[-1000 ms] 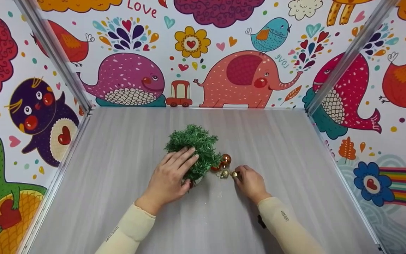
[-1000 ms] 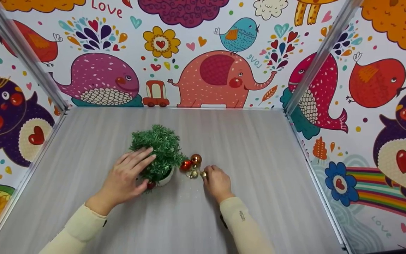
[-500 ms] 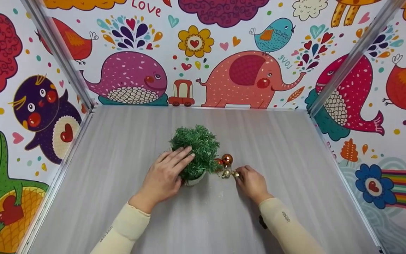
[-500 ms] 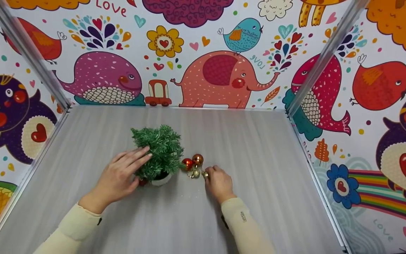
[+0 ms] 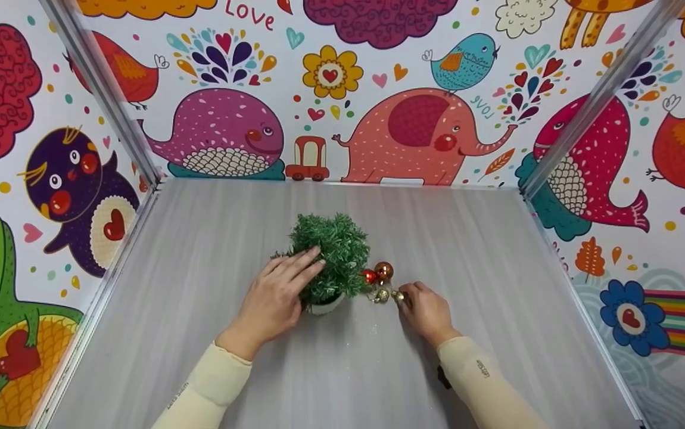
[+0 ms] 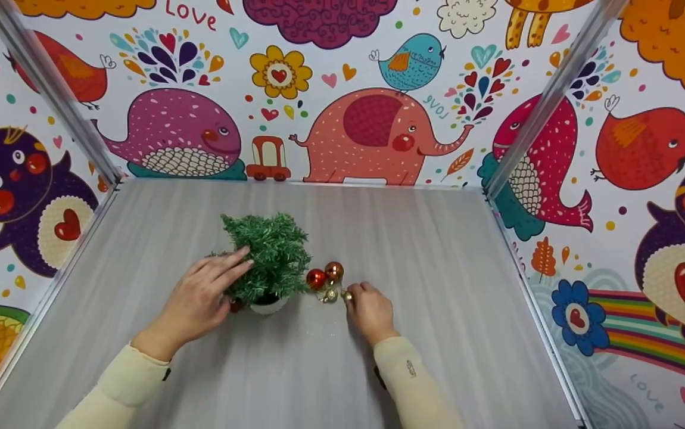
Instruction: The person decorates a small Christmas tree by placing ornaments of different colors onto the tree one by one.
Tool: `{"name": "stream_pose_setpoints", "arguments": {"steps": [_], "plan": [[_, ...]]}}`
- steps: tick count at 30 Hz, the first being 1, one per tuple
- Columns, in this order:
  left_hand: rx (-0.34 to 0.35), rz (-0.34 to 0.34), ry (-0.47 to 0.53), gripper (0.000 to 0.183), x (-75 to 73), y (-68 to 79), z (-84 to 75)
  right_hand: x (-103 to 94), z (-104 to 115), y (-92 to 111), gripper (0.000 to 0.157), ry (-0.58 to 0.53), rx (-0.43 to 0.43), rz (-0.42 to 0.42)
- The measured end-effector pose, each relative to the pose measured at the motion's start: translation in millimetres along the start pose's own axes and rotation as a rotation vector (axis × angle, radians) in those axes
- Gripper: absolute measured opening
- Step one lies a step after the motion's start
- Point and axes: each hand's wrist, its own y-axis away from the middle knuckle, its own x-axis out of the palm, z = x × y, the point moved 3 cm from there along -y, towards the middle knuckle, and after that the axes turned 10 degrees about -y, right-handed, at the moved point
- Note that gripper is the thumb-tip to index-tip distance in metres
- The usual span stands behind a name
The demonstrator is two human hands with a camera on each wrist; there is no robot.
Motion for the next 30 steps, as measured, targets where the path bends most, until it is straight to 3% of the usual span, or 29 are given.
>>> {"name": "stream_pose_setpoints", "arguments": {"steps": [20, 30], "plan": [[-0.010, -0.074, 0.021, 0.065, 3.7, -1.8, -1.9, -4.7, -1, 1, 0.022, 0.018, 0.064, 0.013], [-0.019, -0.152, 0.037, 0.051, 0.6, -5.7, -1.1, -31.6, 21, 0, 0.027, -0.029, -0.037, -0.051]]}}
